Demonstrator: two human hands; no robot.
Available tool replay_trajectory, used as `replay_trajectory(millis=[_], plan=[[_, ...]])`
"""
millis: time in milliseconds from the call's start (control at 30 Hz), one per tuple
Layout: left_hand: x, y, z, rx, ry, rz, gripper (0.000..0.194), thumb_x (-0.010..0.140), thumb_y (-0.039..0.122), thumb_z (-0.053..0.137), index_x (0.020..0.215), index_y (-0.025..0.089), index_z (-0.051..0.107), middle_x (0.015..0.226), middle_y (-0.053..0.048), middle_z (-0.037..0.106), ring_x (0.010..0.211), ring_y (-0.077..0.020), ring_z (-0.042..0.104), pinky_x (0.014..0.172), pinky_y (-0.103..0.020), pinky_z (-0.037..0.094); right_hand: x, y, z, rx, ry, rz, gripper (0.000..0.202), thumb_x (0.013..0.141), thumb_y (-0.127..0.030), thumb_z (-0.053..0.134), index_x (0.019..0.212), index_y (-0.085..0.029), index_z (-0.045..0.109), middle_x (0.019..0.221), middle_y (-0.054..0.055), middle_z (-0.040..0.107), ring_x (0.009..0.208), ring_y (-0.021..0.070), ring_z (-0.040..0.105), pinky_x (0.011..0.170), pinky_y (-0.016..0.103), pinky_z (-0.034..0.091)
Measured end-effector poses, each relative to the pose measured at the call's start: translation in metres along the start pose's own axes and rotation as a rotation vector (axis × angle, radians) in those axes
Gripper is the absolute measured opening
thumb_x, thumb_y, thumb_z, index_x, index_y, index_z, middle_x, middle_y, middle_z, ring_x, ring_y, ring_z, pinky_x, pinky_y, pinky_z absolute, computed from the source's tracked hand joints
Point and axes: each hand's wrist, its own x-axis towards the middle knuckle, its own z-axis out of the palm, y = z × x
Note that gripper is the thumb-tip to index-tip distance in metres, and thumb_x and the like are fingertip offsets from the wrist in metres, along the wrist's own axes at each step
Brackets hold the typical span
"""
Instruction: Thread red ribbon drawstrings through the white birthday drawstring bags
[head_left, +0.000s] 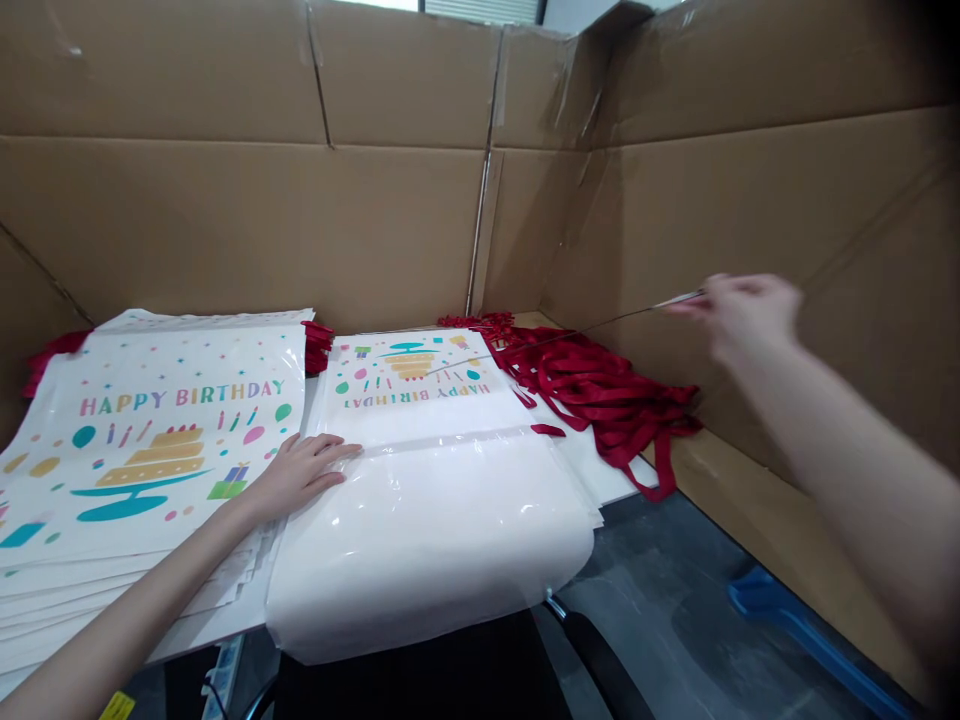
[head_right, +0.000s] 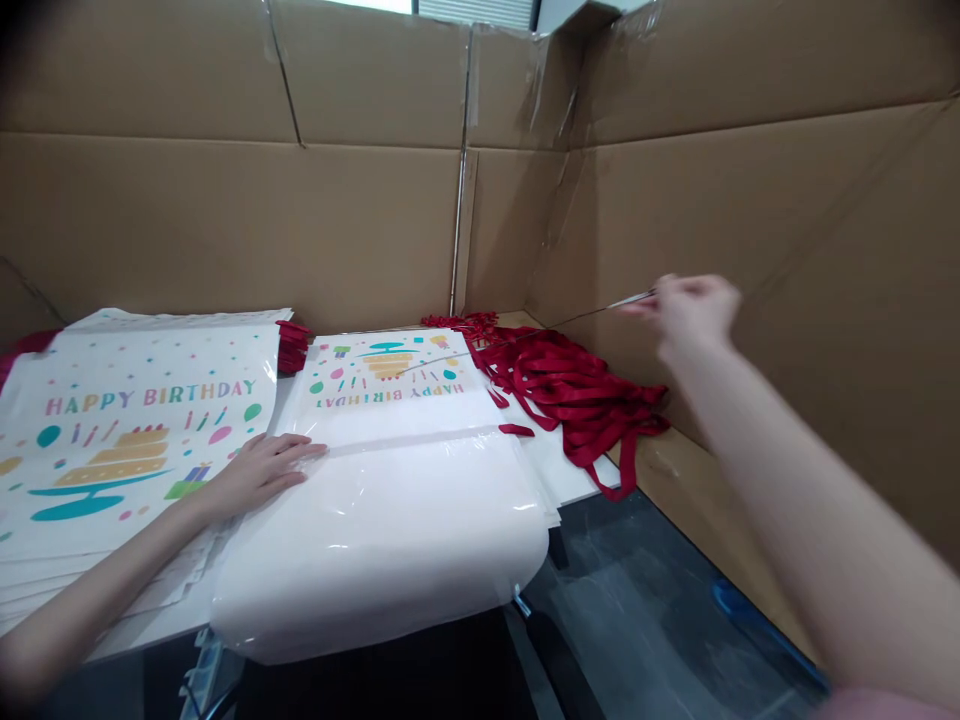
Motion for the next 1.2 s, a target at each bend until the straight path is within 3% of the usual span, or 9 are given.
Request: replay_trajectory(millis=[67,133,267,467,600,700,833,967,1200], plan=[[-0.001,0.004,-0.002,-0.060,0.006,-0.044,0.047,0.093,0.050,0.037,0.136,0.030,0.038,0.135,-0.008,0.049,0.120,-0.0272,0.045,0.102,-0.046,0.024,-0.027,0.019,0.048,0.104,-0.144,0.138,0.012,0.095,-0.019,0.041,0.087,-0.012,0.045,0.078,0.004,0.059,0.061,0.0051,0.063,0.066,0.022,0.050],[-0.002,0.008,-0.004,-0.126,0.014,-0.101,0.055,0.091,0.051,0.041,0.139,0.026,0.029,0.134,-0.011,0.050,0.122,-0.0278,0.045,0.103,-0.047,0.022,-0.052,0.038,0.089,0.117,-0.269,0.201,0.014,0.095,-0.016,0.041,0.081,-0.015,0.042,0.069,0.002,0.058,0.056,0.0060,0.062,0.063,0.020,0.053],[-0.003,0.012,-0.005,-0.187,0.038,-0.196,0.068,0.087,0.053,0.048,0.142,0.027,0.018,0.134,-0.012,0.050,0.121,-0.0289,0.047,0.104,-0.052,0.018,-0.084,0.073,0.127,0.016,-0.569,0.246,0.014,0.087,-0.018,0.054,0.075,-0.015,0.048,0.062,0.005,0.062,0.056,0.0122,0.063,0.055,0.023,0.054],[-0.009,0.000,-0.015,-0.159,0.116,-0.260,0.070,0.080,0.060,0.055,0.136,0.026,0.032,0.137,-0.010,0.046,0.122,-0.0298,0.043,0.107,-0.050,0.017,-0.079,0.108,0.105,-0.309,-0.910,0.082,0.020,0.061,-0.024,0.075,0.060,-0.016,0.057,0.059,0.003,0.059,0.057,0.0145,0.054,0.052,0.024,0.042],[-0.013,-0.011,-0.017,-0.111,0.064,-0.232,0.059,0.083,0.059,0.052,0.132,0.028,0.042,0.134,-0.007,0.050,0.121,-0.0304,0.043,0.107,-0.053,0.012,-0.067,0.127,0.083,-0.586,-1.332,-0.130,0.028,0.066,-0.044,0.067,0.071,-0.017,0.060,0.071,0.005,0.061,0.063,0.0159,0.053,0.057,0.025,0.040],[-0.014,-0.014,-0.015,-0.085,0.022,-0.189,0.055,0.085,0.059,0.048,0.130,0.028,0.046,0.133,-0.007,0.051,0.120,-0.0298,0.044,0.106,-0.051,0.017,-0.062,0.133,0.073,-0.568,-1.495,-0.156,0.037,0.069,-0.055,0.061,0.071,-0.018,0.059,0.072,0.004,0.059,0.066,0.0168,0.052,0.061,0.027,0.041],[-0.014,-0.014,-0.014,-0.085,-0.002,-0.183,0.052,0.086,0.060,0.044,0.126,0.027,0.051,0.133,-0.006,0.051,0.120,-0.0286,0.044,0.106,-0.048,0.020,-0.057,0.129,0.063,-0.542,-1.490,-0.172,0.044,0.068,-0.062,0.059,0.063,-0.018,0.054,0.067,0.004,0.053,0.061,0.0150,0.047,0.056,0.027,0.037],[-0.013,-0.013,-0.014,-0.078,-0.023,-0.202,0.052,0.086,0.061,0.044,0.125,0.029,0.053,0.134,-0.006,0.051,0.121,-0.0290,0.044,0.105,-0.049,0.021,-0.055,0.119,0.056,-0.459,-1.491,-0.056,0.045,0.067,-0.063,0.060,0.066,-0.018,0.056,0.066,0.003,0.052,0.057,0.0126,0.042,0.051,0.026,0.033],[-0.014,-0.014,-0.014,-0.063,-0.035,-0.209,0.052,0.086,0.062,0.043,0.127,0.031,0.051,0.134,-0.005,0.050,0.122,-0.0307,0.043,0.107,-0.053,0.015,-0.061,0.111,0.049,-0.392,-1.367,0.041,0.040,0.057,-0.053,0.072,0.065,-0.015,0.061,0.059,0.002,0.052,0.051,0.0099,0.040,0.048,0.025,0.032]])
